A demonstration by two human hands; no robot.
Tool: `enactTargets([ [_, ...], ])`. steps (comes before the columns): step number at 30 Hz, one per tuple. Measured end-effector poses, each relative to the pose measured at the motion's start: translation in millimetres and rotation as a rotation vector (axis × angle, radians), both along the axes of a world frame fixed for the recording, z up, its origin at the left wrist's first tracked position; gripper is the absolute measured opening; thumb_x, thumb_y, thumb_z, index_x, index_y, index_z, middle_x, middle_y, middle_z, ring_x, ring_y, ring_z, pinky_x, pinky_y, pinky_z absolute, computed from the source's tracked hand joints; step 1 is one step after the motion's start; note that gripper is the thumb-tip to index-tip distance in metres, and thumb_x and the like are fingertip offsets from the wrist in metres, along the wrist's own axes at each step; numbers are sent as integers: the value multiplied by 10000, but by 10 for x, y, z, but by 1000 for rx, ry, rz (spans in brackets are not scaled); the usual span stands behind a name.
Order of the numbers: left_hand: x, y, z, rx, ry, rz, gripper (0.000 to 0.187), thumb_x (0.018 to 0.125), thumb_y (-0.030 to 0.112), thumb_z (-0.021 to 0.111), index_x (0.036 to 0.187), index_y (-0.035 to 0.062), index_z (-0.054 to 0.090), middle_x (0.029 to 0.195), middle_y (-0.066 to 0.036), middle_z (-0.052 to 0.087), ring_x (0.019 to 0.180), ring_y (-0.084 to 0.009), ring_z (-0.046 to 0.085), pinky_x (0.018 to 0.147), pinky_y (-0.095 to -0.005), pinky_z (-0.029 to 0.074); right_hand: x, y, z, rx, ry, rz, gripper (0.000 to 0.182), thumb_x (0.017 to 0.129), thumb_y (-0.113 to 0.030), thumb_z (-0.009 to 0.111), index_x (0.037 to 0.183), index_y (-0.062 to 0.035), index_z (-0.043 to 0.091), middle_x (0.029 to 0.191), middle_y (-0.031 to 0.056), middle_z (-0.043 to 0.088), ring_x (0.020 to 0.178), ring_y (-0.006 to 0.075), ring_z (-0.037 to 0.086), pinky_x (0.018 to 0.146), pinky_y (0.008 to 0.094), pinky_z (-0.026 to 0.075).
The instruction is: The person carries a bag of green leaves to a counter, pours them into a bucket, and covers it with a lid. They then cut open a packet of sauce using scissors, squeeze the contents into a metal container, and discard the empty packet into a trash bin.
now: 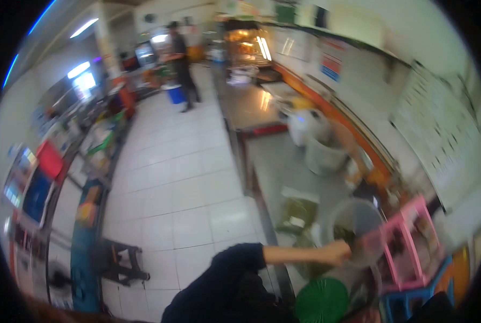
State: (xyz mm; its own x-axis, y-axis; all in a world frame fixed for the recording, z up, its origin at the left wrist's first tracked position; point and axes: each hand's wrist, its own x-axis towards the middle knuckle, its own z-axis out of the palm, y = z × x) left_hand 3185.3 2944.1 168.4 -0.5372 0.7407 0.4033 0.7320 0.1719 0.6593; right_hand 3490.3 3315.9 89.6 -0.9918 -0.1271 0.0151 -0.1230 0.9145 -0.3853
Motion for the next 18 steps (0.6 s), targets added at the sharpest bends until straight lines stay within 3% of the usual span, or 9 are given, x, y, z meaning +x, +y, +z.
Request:
enactTargets([
  [1,-70,47,-16,91,23,-52,191,565,156,593,697,18,584,611,-174,556,585,-343,542,562,-427,418,-322,-455,410,-484,-125,-200,288,725,-69,531,1005,-10,496,963,121,487,933,239,483,802,356,423],
  [2,-141,82,-48,-76,-122,-56,273,496,163,683,739,64,610,738,-137,567,774,-307,537,689,-401,426,-646,-907,818,-860,-154,-417,252,662,11,556,909,0,505,820,84,509,831,195,509,740,317,451],
  [3,-161,74,39,-49,-86,-79,229,508,138,683,716,61,629,731,-136,586,761,-293,565,690,-388,448,-684,-760,554,-789,-183,-310,283,636,37,554,904,-25,485,783,20,448,756,125,460,666,275,432],
  [4,-164,71,149,-67,-85,-60,229,523,131,688,734,52,647,713,-133,615,719,-284,602,664,-373,475,-856,-970,992,-456,-383,-293,397,622,-71,636,993,-65,496,913,109,537,866,220,532,738,363,428],
  [5,-214,86,202,-142,-68,-138,214,538,125,692,731,41,654,688,-127,630,678,-270,625,636,-356,493,-975,-1076,1086,-216,-354,-204,418,621,-153,663,993,-72,492,888,116,546,847,257,537,761,385,398],
  [6,-217,111,295,-208,-69,-158,194,550,109,692,729,44,657,693,-127,634,681,-266,629,634,-353,493,-1073,-1123,1082,-225,-290,-182,458,604,-249,690,975,-70,489,865,126,557,839,297,540,786,388,378],
  [10,-213,190,416,-272,-123,-228,143,572,64,684,711,42,663,695,-125,639,682,-250,634,635,-335,496,-1349,-1218,1104,-104,-224,-49,494,565,-327,721,924,-55,517,863,138,578,840,317,551,748,405,385],
  [18,-166,208,607,-354,-246,-375,118,582,-35,648,691,9,654,666,-119,641,659,-197,642,598,-288,491,-1638,-1526,1141,-80,-181,83,512,575,-397,727,927,-85,525,788,90,593,823,258,569,739,385,334],
])
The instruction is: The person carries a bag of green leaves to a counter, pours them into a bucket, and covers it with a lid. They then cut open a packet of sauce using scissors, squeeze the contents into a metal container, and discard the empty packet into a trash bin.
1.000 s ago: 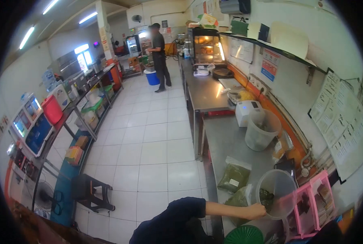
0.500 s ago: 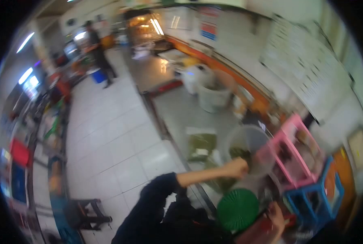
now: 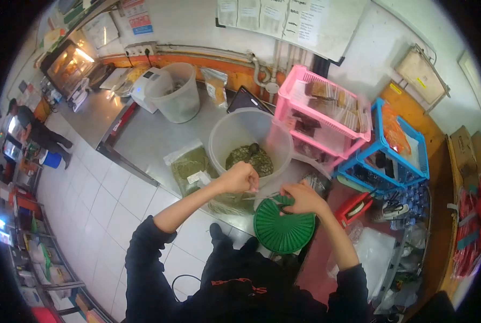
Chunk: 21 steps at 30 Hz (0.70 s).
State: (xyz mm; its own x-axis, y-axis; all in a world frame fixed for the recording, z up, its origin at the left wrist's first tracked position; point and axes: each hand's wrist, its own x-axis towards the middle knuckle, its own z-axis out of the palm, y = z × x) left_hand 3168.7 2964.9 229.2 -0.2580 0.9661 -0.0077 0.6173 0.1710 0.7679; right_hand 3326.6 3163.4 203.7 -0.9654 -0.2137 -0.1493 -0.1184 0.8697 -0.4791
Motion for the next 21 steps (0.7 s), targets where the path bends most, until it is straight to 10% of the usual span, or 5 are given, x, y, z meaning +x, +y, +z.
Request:
enactTargets([
  [21,-43,33,-132,-7,20,-29,106,582,-33,648,681,5,652,650,-113,641,626,-196,639,599,-294,497,-388,-182,-331,-142,70,87,305,651,-256,698,815,-93,499,604,49,551,636,249,557,687,355,389],
])
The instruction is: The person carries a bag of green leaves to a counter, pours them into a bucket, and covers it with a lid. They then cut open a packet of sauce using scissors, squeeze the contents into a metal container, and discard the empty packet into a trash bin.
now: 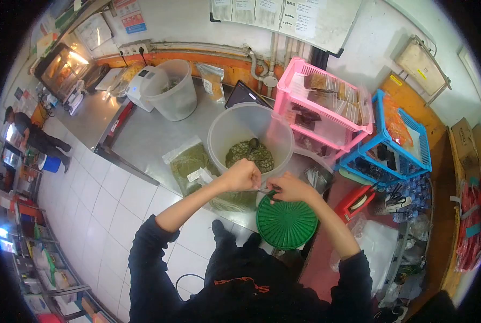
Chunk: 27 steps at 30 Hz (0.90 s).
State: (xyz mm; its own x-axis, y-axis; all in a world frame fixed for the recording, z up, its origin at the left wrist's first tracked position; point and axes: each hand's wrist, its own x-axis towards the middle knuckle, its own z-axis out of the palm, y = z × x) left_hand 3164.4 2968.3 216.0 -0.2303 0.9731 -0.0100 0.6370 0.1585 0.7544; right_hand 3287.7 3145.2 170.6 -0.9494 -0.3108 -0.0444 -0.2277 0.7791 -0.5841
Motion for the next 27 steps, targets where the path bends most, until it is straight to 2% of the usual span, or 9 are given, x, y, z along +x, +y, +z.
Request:
enactTargets([
  [3,4,-28,31,22,-20,1,103,588,-33,643,683,7,654,642,-113,638,623,-200,639,590,-287,495,-75,-84,-7,-23,-46,8,340,633,-269,709,837,-77,517,605,81,559,620,272,569,633,368,421],
  [6,8,-64,48,66,-43,25,104,590,-34,642,685,4,655,632,-114,635,624,-198,640,586,-283,495,-93,-336,248,-34,21,6,369,636,-280,694,882,-56,535,624,111,572,618,301,579,599,394,446],
  [9,8,-83,76,37,-3,27,103,592,-38,637,688,-2,655,632,-127,631,615,-191,637,581,-286,492,-170,-438,144,106,-57,-27,369,642,-291,676,887,-43,554,643,131,581,646,320,584,605,410,468],
  [12,3,-137,141,84,-82,49,106,594,-45,629,690,-6,652,639,-138,628,599,-185,631,573,-288,487,-209,-505,-67,162,-28,-77,352,640,-300,667,847,-35,565,672,145,592,670,323,591,638,415,479],
  [18,-1,-204,216,110,-69,65,121,596,-48,611,694,7,654,657,-137,630,603,-195,629,571,-283,483,-197,-732,238,78,-4,-153,346,623,-324,669,828,-62,571,718,172,598,693,342,591,660,428,482],
  [19,7,-217,231,111,-18,61,125,598,-48,606,697,11,656,659,-136,630,604,-196,628,572,-283,483,-218,-765,82,85,-8,-169,346,623,-324,669,828,-62,571,718,172,598,693,342,591,660,428,482],
  [21,6,-251,273,132,37,58,131,603,-46,601,702,17,658,662,-130,632,602,-196,625,567,-282,479,-313,-795,-347,-131,263,-177,377,594,-350,682,822,-71,571,706,180,594,693,352,589,659,432,483],
  [23,58,-318,351,116,-3,100,126,612,-46,605,707,17,659,660,-117,636,594,-183,617,556,-276,470,-278,-869,-25,-23,16,-225,366,588,-314,677,841,-74,567,681,185,588,694,361,588,667,433,484],
  [27,116,-494,450,103,-125,284,74,645,-52,624,698,-9,652,651,-96,639,586,-131,596,550,-251,462,63,-833,260,27,60,-335,308,590,-250,653,830,-90,545,623,153,570,653,347,583,603,451,456],
])
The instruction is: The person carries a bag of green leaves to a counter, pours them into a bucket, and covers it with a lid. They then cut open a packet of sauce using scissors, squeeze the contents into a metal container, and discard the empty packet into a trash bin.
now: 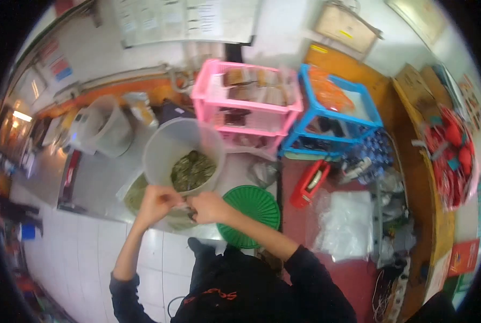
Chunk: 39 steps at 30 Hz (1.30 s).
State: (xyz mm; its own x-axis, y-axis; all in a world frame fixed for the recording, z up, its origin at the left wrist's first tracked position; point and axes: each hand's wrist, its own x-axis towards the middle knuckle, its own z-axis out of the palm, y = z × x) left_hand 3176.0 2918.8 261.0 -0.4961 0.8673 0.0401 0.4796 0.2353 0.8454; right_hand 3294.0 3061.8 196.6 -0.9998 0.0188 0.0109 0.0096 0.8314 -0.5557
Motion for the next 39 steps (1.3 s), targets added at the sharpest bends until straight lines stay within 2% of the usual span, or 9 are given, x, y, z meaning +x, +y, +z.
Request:
enactTargets([
  [5,-71,-312,-34,69,-112,166,56,653,-62,637,676,-11,635,657,-79,635,608,-120,591,581,-237,464,1070,597,352,-60,-86,-161,308,618,-241,668,855,-100,529,653,115,585,666,328,590,611,432,444],
  [11,-32,-444,-125,163,-211,243,107,659,-103,596,685,-2,619,676,-66,619,633,-123,587,605,-231,457,2366,1224,346,241,-232,-909,290,673,-124,618,950,-89,537,753,157,621,741,354,596,663,430,462],
  [15,45,-442,-156,207,-206,277,102,667,-100,594,689,-3,615,676,-64,615,642,-116,583,609,-220,450,2955,1165,-323,213,-576,-1013,194,711,-196,551,844,-66,605,758,181,611,761,369,587,689,444,462],
  [20,58,-525,-125,217,-254,358,87,665,-86,622,684,-2,619,678,-66,618,641,-117,585,612,-222,454,3057,755,-1175,288,-553,-1318,233,754,-183,489,811,10,608,850,227,612,815,394,589,709,459,463],
  [26,-42,-771,-237,289,-380,370,94,654,-97,641,689,-11,625,702,-92,632,652,-145,606,629,-232,480,2797,910,-1172,431,-674,-1136,212,742,-194,545,796,-7,628,784,209,619,751,380,599,675,443,484],
  [30,-98,-929,-397,330,-606,406,109,644,-119,628,674,-15,612,707,-114,628,683,-174,614,647,-258,493,1174,862,407,183,-88,-1009,161,762,-137,566,850,-21,635,802,175,621,743,344,600,657,405,471],
  [32,-140,-1028,-602,408,-791,302,113,637,-122,633,672,-17,608,732,-125,628,715,-185,618,671,-273,500,414,850,602,140,201,-686,164,769,-94,554,901,-32,629,807,159,620,740,329,601,653,394,468],
  [36,-161,-1113,-604,339,-988,204,96,662,-97,651,714,-26,615,771,-139,625,740,-210,618,696,-305,500,-1200,704,220,196,90,-90,166,732,-93,550,860,-77,653,801,115,631,758,297,595,681,369,468],
  [39,-221,-1166,-691,374,-1050,173,107,662,-114,642,719,-26,618,777,-135,626,760,-203,615,713,-294,489,-2033,491,-629,562,-148,271,126,713,-131,552,772,-92,655,756,83,623,794,266,589,679,377,465],
])
